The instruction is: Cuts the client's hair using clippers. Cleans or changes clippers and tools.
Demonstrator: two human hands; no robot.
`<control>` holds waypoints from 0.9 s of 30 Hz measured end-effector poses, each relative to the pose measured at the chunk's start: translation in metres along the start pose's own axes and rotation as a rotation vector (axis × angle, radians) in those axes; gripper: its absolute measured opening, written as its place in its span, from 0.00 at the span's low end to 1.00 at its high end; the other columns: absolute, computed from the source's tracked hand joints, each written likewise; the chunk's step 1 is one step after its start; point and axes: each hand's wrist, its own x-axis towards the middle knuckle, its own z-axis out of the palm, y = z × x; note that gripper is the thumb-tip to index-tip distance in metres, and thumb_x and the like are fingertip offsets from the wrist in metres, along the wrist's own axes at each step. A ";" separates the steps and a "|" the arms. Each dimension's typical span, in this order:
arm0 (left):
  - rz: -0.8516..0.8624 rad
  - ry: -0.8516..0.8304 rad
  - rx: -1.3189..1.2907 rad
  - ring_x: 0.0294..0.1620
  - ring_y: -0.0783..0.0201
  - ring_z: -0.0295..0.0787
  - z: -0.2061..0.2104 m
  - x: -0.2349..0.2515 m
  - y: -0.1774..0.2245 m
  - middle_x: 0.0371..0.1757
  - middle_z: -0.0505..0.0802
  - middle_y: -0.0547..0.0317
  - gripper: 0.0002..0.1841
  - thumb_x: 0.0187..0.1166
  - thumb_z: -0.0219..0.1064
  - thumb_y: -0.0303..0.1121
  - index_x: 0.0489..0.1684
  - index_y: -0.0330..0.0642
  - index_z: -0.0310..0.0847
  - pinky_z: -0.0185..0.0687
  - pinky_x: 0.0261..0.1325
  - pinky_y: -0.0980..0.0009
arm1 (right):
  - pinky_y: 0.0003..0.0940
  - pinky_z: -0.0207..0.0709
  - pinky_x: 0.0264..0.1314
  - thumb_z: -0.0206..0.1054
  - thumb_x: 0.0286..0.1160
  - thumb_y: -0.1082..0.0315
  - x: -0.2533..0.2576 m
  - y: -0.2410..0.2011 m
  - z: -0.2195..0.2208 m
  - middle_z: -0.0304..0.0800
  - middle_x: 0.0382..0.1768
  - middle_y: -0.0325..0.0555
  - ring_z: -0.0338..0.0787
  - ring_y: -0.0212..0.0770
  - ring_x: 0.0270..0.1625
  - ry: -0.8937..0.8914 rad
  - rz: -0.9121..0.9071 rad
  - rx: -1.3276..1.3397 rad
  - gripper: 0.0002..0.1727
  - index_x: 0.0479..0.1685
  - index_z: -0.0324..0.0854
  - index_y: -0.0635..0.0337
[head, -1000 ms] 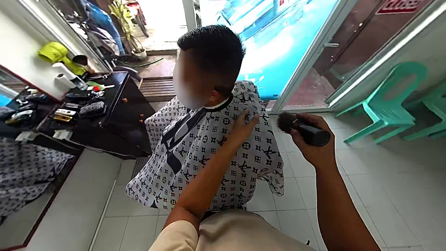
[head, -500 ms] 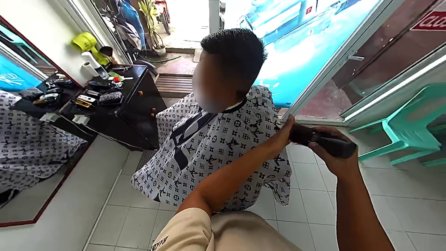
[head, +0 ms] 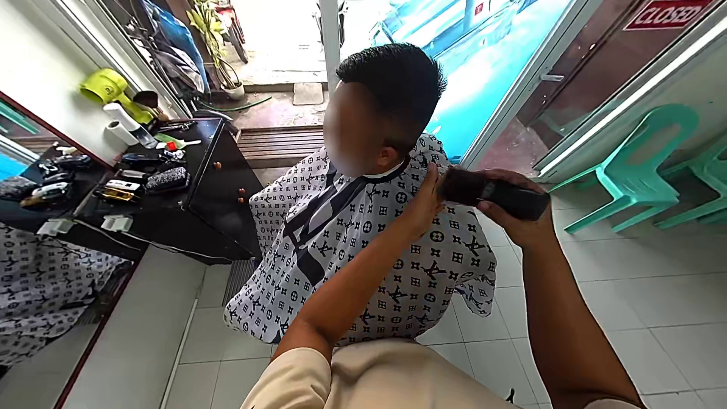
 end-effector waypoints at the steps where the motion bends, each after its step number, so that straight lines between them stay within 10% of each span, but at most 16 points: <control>1: 0.012 0.010 -0.002 0.89 0.55 0.62 -0.001 -0.002 0.001 0.89 0.67 0.47 0.46 0.88 0.21 0.67 0.92 0.39 0.52 0.58 0.90 0.53 | 0.33 0.81 0.73 0.80 0.67 0.54 0.000 0.003 0.004 0.88 0.65 0.42 0.88 0.33 0.66 -0.021 0.015 -0.028 0.33 0.71 0.79 0.60; 6: 0.015 -0.016 0.083 0.93 0.54 0.55 -0.017 -0.003 0.007 0.93 0.63 0.48 0.47 0.87 0.19 0.67 0.94 0.37 0.51 0.52 0.91 0.47 | 0.33 0.80 0.74 0.80 0.67 0.54 -0.004 -0.009 0.008 0.86 0.67 0.42 0.86 0.33 0.67 0.048 0.003 -0.092 0.32 0.70 0.80 0.59; 8: 0.164 -0.083 0.219 0.85 0.57 0.69 -0.017 -0.004 0.011 0.85 0.73 0.43 0.43 0.92 0.22 0.59 0.87 0.31 0.61 0.64 0.87 0.56 | 0.32 0.81 0.73 0.80 0.67 0.55 -0.004 -0.004 0.012 0.88 0.65 0.40 0.87 0.32 0.65 0.020 0.023 -0.060 0.32 0.69 0.80 0.59; 10: 0.406 -0.277 0.353 0.90 0.55 0.63 -0.020 -0.007 0.036 0.86 0.72 0.37 0.44 0.92 0.27 0.59 0.83 0.23 0.64 0.53 0.92 0.58 | 0.43 0.79 0.73 0.78 0.68 0.59 -0.002 0.007 0.011 0.86 0.65 0.55 0.86 0.44 0.66 0.107 0.032 -0.325 0.30 0.69 0.81 0.65; 15: 0.790 -0.280 0.881 0.77 0.65 0.82 -0.030 -0.013 0.158 0.76 0.86 0.50 0.26 0.88 0.61 0.42 0.78 0.33 0.77 0.76 0.80 0.65 | 0.32 0.77 0.75 0.75 0.70 0.61 0.019 -0.014 0.045 0.80 0.67 0.55 0.82 0.38 0.70 0.302 -0.170 -0.286 0.32 0.73 0.76 0.68; 20: 0.520 -0.013 1.491 0.77 0.60 0.80 -0.068 0.033 0.237 0.74 0.86 0.55 0.31 0.76 0.70 0.54 0.77 0.50 0.77 0.72 0.81 0.53 | 0.44 0.81 0.73 0.77 0.66 0.61 0.046 -0.028 0.108 0.86 0.66 0.58 0.86 0.50 0.69 0.112 -0.314 -0.250 0.27 0.66 0.85 0.63; 27: 0.122 -0.007 1.748 0.78 0.43 0.78 -0.089 0.064 0.245 0.75 0.85 0.45 0.39 0.69 0.78 0.57 0.83 0.56 0.74 0.65 0.80 0.35 | 0.38 0.81 0.71 0.78 0.69 0.64 0.091 -0.043 0.128 0.84 0.66 0.63 0.85 0.49 0.69 0.394 -0.416 -0.255 0.25 0.66 0.85 0.65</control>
